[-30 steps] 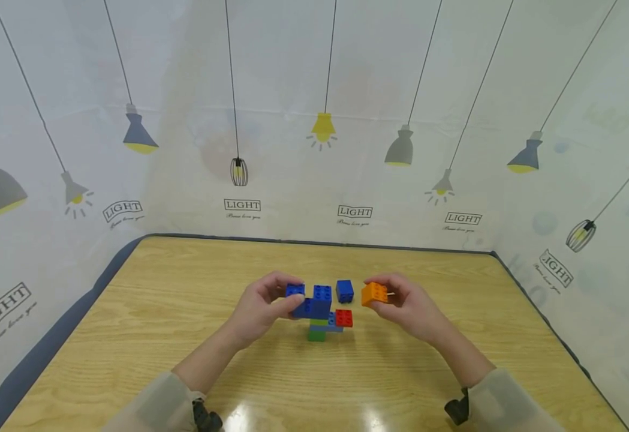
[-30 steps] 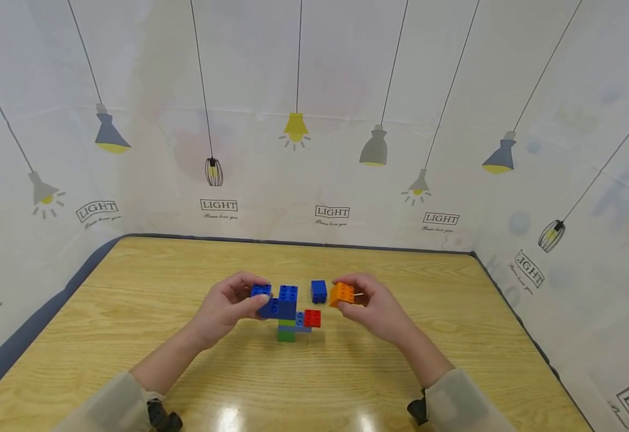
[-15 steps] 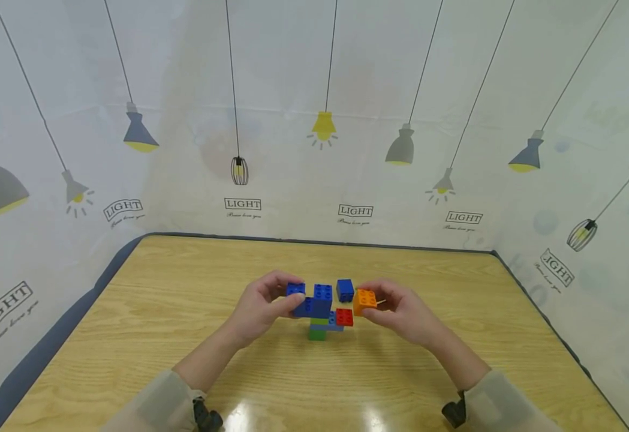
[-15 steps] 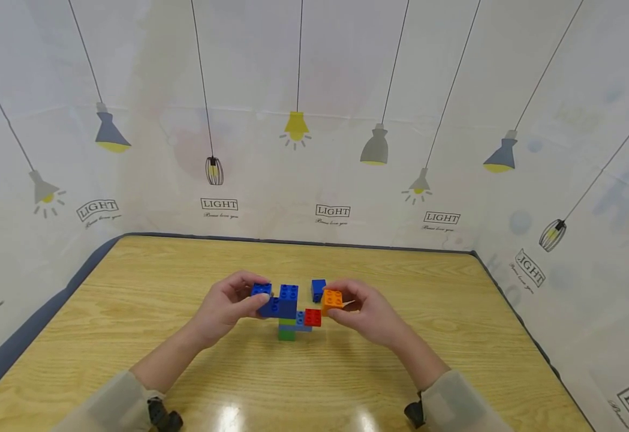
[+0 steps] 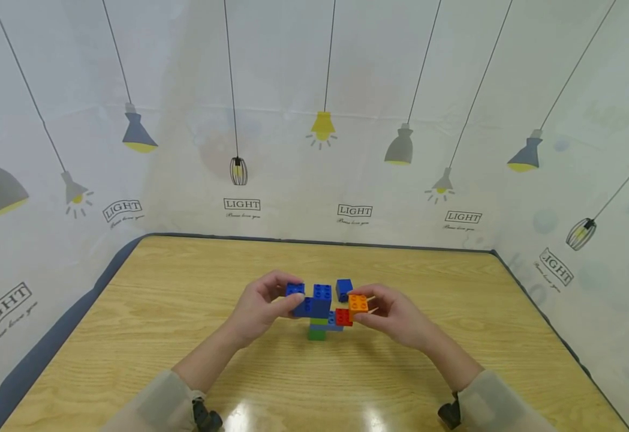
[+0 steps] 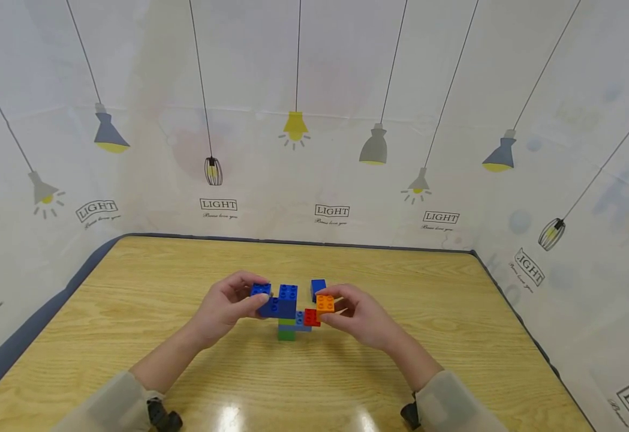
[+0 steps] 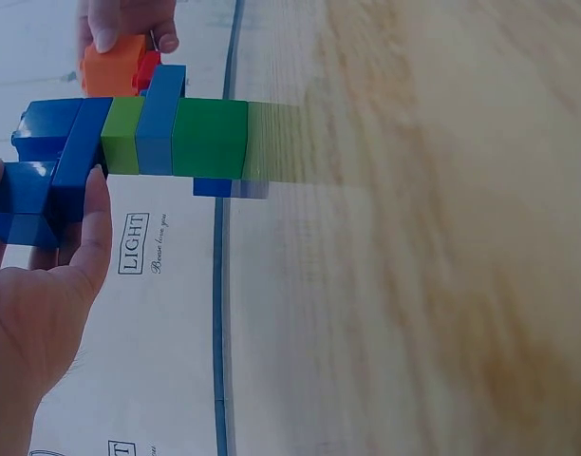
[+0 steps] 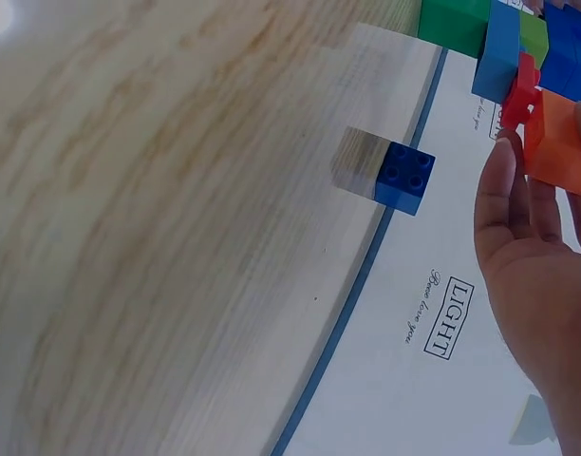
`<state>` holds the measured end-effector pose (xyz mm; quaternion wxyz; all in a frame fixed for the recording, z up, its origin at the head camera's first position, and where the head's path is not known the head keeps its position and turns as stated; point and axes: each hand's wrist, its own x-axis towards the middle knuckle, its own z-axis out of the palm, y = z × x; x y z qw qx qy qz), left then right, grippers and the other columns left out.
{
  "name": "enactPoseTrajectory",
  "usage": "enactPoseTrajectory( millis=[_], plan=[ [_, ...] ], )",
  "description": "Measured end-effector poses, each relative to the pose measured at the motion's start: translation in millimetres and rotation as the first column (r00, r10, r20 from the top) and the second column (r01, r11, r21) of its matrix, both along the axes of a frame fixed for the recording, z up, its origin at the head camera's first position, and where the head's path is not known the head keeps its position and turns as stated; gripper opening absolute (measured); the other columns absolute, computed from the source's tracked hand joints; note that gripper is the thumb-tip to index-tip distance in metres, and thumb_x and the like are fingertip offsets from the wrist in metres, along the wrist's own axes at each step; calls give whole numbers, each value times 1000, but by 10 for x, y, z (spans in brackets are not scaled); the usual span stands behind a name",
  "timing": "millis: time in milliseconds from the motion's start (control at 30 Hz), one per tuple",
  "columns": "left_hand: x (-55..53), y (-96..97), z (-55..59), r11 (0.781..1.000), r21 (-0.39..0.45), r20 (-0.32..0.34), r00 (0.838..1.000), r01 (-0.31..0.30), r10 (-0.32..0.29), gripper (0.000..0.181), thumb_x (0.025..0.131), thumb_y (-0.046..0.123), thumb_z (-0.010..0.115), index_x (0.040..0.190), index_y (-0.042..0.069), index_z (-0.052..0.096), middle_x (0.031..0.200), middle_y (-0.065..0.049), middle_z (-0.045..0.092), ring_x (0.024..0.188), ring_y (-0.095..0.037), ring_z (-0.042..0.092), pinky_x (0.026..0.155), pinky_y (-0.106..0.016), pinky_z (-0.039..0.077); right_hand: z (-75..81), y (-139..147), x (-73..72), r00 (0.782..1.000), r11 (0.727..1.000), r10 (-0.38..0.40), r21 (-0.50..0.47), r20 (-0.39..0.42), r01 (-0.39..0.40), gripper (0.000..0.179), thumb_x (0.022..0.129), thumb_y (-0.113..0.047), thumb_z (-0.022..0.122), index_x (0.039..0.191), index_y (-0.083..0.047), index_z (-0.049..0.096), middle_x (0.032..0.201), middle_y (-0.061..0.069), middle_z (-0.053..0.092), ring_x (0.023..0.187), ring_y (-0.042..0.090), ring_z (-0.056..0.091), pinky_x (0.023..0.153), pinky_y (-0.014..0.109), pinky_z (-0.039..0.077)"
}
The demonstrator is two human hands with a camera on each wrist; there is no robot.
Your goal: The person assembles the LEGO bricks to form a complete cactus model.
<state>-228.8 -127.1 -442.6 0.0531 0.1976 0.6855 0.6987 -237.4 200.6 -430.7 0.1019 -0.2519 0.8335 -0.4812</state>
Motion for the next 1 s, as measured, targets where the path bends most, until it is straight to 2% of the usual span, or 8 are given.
enactPoseTrajectory(
  millis=[367,567,800,1000],
  plan=[
    [-22,-1,-43,1000,-1,1,1000,-2,2,32,105,11,74,135,2,67,116,-6,64,108,-24,67,83,-35,70,-40,-33,3,1000,1000,1,11,7,-1,45,107,-22,74,149,-7,63,137,16,71,114,34,71,88,26,63],
    [-12,2,-24,1000,8,9,1000,-1,1,33,106,11,73,136,1,67,118,-7,63,109,-24,66,84,-35,70,-38,-51,13,998,1000,-6,-17,65,7,46,108,-24,73,151,-10,61,149,20,64,121,34,75,96,27,65],
    [1,3,-7,1000,10,-1,1000,4,-4,33,105,10,73,136,0,66,118,-7,63,109,-24,66,83,-35,70,-39,-70,22,981,995,-18,-93,194,37,49,107,-23,74,151,-5,58,150,28,61,116,40,78,99,49,67],
    [5,2,-5,1000,9,-9,1000,5,-5,33,106,10,72,136,-1,66,119,-7,64,109,-24,66,83,-35,70,-47,-73,26,976,994,-36,-94,215,57,49,107,-21,75,150,-5,59,148,28,61,114,35,79,101,51,66]
  ],
)
